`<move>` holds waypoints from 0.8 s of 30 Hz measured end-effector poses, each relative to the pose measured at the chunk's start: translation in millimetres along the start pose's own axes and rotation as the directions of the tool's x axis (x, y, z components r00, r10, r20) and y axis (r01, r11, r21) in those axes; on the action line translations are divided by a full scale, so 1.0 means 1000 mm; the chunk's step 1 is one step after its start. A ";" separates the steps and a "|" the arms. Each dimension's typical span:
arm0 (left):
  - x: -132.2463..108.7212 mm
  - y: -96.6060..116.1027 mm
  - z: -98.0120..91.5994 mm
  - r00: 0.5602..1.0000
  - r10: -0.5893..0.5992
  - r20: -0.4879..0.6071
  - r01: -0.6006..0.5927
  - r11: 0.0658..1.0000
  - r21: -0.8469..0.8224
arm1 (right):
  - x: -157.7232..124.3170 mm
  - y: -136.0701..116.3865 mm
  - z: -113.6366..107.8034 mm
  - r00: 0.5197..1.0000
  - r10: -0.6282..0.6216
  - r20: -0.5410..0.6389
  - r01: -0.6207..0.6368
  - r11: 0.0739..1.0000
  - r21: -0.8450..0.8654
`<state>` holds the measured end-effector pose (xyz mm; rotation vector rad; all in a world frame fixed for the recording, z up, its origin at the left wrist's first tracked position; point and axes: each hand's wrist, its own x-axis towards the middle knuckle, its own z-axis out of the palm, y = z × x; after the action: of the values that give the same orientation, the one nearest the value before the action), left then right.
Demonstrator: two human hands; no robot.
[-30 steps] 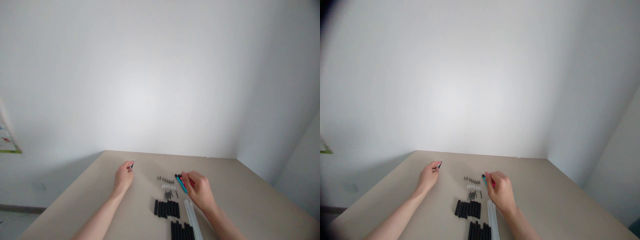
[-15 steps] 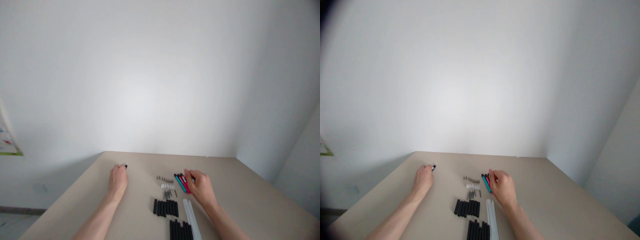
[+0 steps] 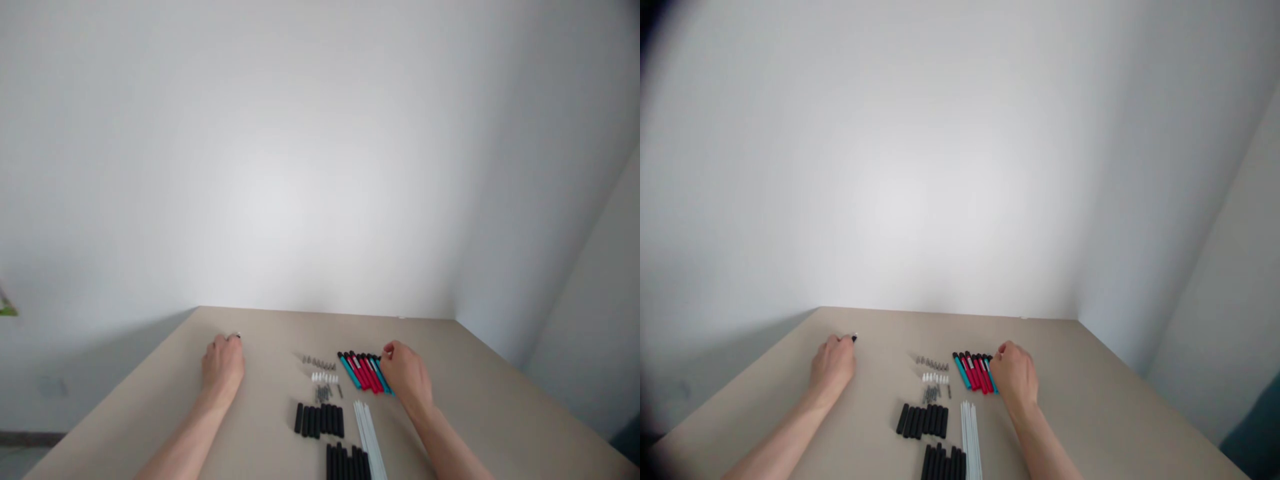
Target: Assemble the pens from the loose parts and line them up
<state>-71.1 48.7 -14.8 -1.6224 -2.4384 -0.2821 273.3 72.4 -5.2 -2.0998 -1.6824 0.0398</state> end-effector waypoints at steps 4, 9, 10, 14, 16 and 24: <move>-0.002 0.001 0.000 1.000 -0.001 -0.015 0.001 1.000 0.015 | 0.002 0.004 0.004 0.997 0.041 0.071 -0.039 0.999 -0.035; -0.004 0.005 0.001 0.999 -0.027 -0.039 0.027 1.000 0.015 | 0.004 0.010 0.002 0.987 0.099 0.126 -0.093 0.994 -0.052; -0.005 0.005 0.001 0.998 -0.039 -0.046 0.040 0.999 0.018 | 0.005 0.012 0.000 0.986 0.109 0.126 -0.104 0.993 -0.051; -0.002 0.010 -0.001 0.987 -0.030 -0.155 0.024 0.999 -0.040 | 0.010 0.019 -0.006 0.986 0.134 0.097 -0.131 0.991 -0.039; -0.001 0.014 -0.001 0.970 0.083 -0.228 -0.126 0.976 -0.180 | 0.010 0.020 -0.008 0.987 0.127 0.101 -0.124 0.992 -0.033; -0.015 0.033 0.004 0.779 0.574 -0.252 -0.557 0.449 -0.698 | 0.006 0.015 0.000 0.985 0.073 0.158 -0.067 0.997 -0.039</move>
<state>-34.9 49.5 -21.0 -2.6565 -1.6358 -1.2803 289.0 76.0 -8.9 -2.2325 -1.7096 0.2081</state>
